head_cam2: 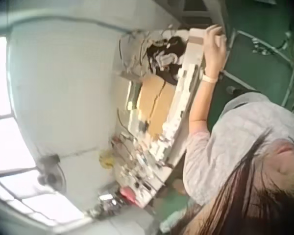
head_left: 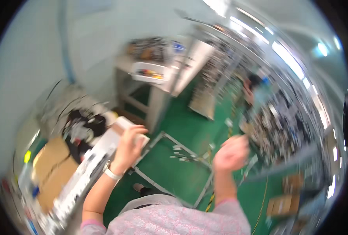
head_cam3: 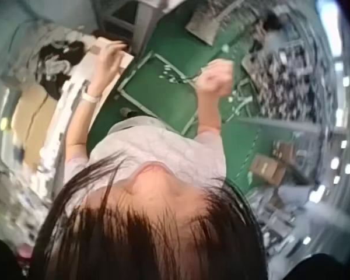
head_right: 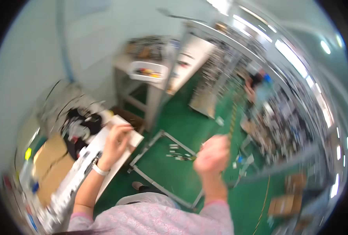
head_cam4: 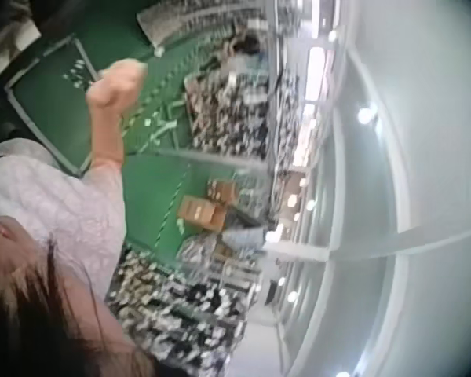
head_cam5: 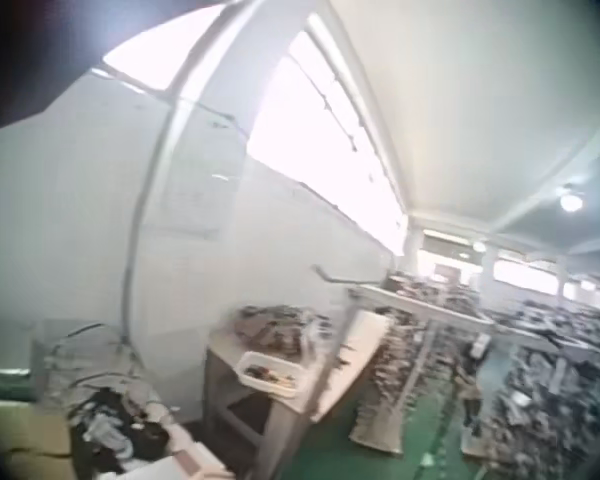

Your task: Connecting wires to an electrical panel component at a manual assembly station.

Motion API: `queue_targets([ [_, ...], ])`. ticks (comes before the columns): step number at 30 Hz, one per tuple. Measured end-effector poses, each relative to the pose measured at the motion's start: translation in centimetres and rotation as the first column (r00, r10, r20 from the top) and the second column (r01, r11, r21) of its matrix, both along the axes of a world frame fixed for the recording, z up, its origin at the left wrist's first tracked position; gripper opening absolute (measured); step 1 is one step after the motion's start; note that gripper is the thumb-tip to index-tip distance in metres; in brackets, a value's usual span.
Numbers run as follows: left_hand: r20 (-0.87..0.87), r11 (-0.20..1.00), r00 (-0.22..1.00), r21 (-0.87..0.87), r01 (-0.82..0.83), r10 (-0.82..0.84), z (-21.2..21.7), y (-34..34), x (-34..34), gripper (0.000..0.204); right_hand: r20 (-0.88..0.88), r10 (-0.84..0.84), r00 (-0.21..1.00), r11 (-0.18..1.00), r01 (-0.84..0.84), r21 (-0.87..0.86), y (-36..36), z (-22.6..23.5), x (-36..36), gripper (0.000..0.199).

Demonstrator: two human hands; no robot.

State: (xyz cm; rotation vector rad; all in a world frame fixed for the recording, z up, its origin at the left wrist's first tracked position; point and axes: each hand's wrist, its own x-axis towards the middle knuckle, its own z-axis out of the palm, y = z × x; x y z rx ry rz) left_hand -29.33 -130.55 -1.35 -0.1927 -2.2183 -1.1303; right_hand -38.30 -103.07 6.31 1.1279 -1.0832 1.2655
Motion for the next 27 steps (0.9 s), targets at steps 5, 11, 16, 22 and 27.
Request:
queue_targets([
  [5, -0.448, 0.992, 0.887, -0.005, -0.128, 0.112, 12.7, 0.3, 11.8, 0.027, 0.726, -0.02, 0.687, 0.643, -0.547, 0.536, -20.1, -23.9, 2.3, 0.016],
  [11, -0.887, 0.386, 0.395, -0.287, -0.877, 0.239, 16.8, 3.8, 22.3, 0.053, 0.843, 0.379, 0.38, -0.032, -0.906, 0.423, -26.5, -24.9, 13.0, 0.012],
  [16, -0.802, -0.112, 0.572, -0.561, -0.82, -0.173, 16.8, 9.7, 23.1, 0.068, 0.975, 0.184, 0.126, -0.535, -0.819, 0.206, -27.3, -25.6, 18.2, 0.01],
  [22, -0.785, -0.252, 0.543, -0.613, -0.748, 0.297, 3.4, 13.6, 25.1, 0.015, 0.809, 0.419, -0.412, -0.853, -0.484, 0.195, -29.6, -9.0, 24.6, 0.014],
  [27, -0.302, -0.781, -0.753, -0.461, -0.421, 0.584, -2.7, 23.1, 25.1, 0.006, 0.285, 0.751, -0.595, -0.639, -0.547, 0.541, -26.7, 8.1, 20.9, 0.022],
])
